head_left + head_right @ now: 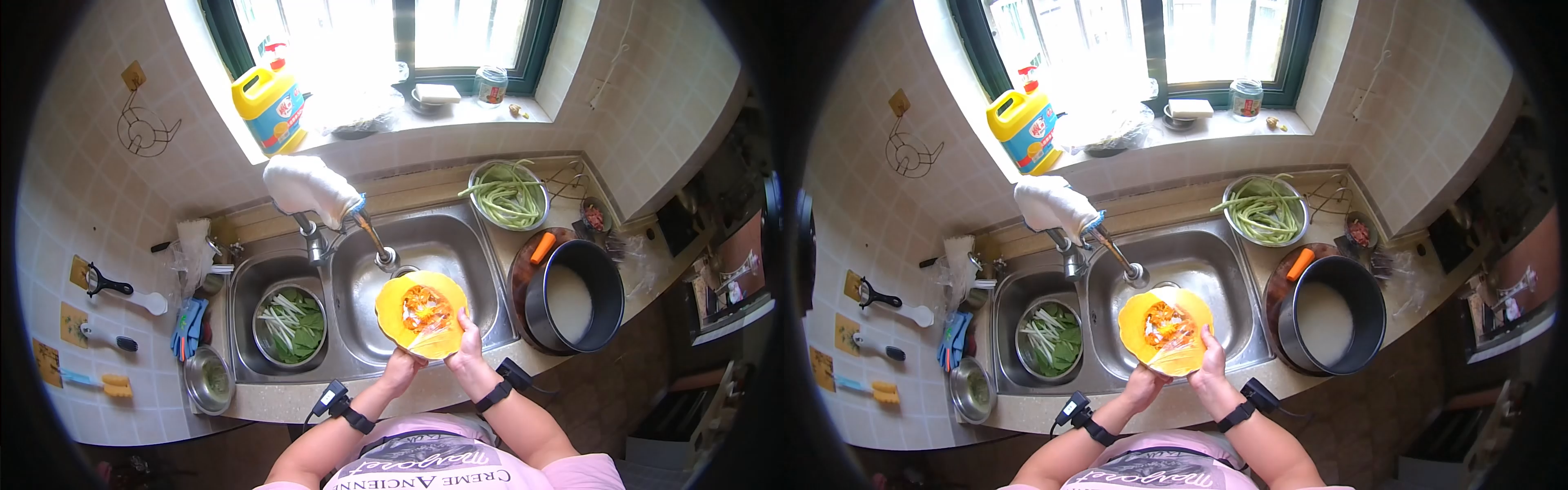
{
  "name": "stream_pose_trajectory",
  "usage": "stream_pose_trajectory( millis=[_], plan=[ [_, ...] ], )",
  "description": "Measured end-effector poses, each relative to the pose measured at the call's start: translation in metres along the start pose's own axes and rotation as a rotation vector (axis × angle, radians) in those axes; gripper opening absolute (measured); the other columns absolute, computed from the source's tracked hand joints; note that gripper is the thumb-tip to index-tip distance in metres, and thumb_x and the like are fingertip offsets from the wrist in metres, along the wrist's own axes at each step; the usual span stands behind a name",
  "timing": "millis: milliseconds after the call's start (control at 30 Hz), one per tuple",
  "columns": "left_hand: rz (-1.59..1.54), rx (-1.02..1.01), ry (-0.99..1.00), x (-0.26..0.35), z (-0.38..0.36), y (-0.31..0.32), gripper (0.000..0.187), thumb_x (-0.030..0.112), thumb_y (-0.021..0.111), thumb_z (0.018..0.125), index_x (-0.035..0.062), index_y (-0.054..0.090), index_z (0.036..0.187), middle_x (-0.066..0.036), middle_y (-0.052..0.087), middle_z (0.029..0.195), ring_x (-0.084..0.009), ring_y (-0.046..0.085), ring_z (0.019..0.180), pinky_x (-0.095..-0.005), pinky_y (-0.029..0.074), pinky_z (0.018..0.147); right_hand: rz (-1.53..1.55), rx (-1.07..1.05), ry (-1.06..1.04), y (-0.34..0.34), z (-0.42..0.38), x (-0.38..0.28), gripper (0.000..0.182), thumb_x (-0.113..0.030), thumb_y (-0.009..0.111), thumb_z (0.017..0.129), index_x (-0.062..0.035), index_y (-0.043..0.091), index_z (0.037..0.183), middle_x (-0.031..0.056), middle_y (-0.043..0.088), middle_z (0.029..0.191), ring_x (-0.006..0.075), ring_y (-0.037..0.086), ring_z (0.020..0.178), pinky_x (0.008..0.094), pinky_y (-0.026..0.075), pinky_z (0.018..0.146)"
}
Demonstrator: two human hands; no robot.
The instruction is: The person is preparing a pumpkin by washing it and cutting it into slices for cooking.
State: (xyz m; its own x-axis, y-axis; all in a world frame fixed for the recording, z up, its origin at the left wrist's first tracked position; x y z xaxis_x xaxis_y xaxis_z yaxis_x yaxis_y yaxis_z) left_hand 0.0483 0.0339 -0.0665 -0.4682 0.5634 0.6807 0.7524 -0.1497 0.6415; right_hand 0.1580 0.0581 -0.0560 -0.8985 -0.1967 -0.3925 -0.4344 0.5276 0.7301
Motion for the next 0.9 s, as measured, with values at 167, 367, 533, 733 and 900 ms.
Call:
stream_pose_trajectory(
  millis=[167, 367, 533, 733, 900],
  plan=[
    [0.189, 0.017, 0.051, 0.014, -0.014, 0.026, 0.036, 0.007, 0.053, 0.080, 0.0034, 0.049, 0.116, -0.009, 0.058, 0.106, -0.0203, 0.058, 0.094, -0.0320, 0.048, 0.080, -0.082, -0.026, -0.017, -0.019, 0.012, -0.004, 0.043, -0.032, 0.037, 0.093, -0.0010, 0.042, 0.122, 0.0167, 0.050, 0.120, 0.0302, 0.050, 0.109, 0.0436, 0.039, 0.094],
    [-0.119, 0.030, -0.194, 0.043, -0.012, -0.009, 0.040, 0.026, 0.051, 0.087, 0.0004, 0.046, 0.117, -0.014, 0.057, 0.111, -0.0255, 0.059, 0.097, -0.0418, 0.048, 0.084, -0.214, -0.126, 0.084, -0.018, 0.015, -0.015, 0.038, -0.025, 0.041, 0.092, 0.0009, 0.043, 0.119, 0.0153, 0.054, 0.115, 0.0260, 0.056, 0.101, 0.0383, 0.046, 0.088],
    [-0.057, 0.243, -0.064, 0.047, -0.005, -0.022, 0.033, 0.017, 0.052, 0.088, 0.0007, 0.045, 0.116, -0.013, 0.057, 0.108, -0.0247, 0.060, 0.094, -0.0407, 0.051, 0.081, -0.258, -0.186, 0.009, 0.001, 0.011, -0.012, 0.039, -0.025, 0.043, 0.092, -0.0007, 0.042, 0.122, 0.0132, 0.053, 0.115, 0.0214, 0.054, 0.104, 0.0359, 0.045, 0.087],
    [-0.155, 0.304, 0.009, 0.041, -0.005, -0.028, 0.038, 0.018, 0.050, 0.088, 0.0020, 0.040, 0.121, -0.014, 0.057, 0.110, -0.0273, 0.061, 0.093, -0.0412, 0.051, 0.082, -0.544, 0.068, -0.108, -0.019, -0.023, 0.002, 0.042, -0.020, 0.052, 0.083, -0.0016, 0.043, 0.120, 0.0119, 0.054, 0.112, 0.0161, 0.054, 0.095, 0.0295, 0.045, 0.079],
    [-0.191, 0.329, 0.027, 0.024, -0.006, -0.029, 0.037, 0.017, 0.052, 0.088, 0.0030, 0.042, 0.120, -0.013, 0.058, 0.107, -0.0259, 0.060, 0.092, -0.0388, 0.050, 0.081, -1.025, -0.053, -0.339, -0.016, -0.036, 0.019, 0.025, -0.019, 0.069, 0.071, 0.0034, 0.064, 0.081, 0.0087, 0.066, 0.073, 0.0126, 0.062, 0.066, 0.0256, 0.049, 0.063]
  ],
)
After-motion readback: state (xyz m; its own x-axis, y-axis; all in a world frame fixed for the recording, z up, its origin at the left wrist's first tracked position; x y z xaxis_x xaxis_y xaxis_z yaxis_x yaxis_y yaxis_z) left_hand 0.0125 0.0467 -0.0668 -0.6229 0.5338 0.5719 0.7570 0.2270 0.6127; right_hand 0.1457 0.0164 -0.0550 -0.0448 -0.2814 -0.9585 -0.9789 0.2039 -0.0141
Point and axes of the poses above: each hand's wrist, its own z-axis towards the middle knuckle, its own y-axis out of the palm, x = y × z, the point moved 8 cm from there along z, towards the middle knuckle
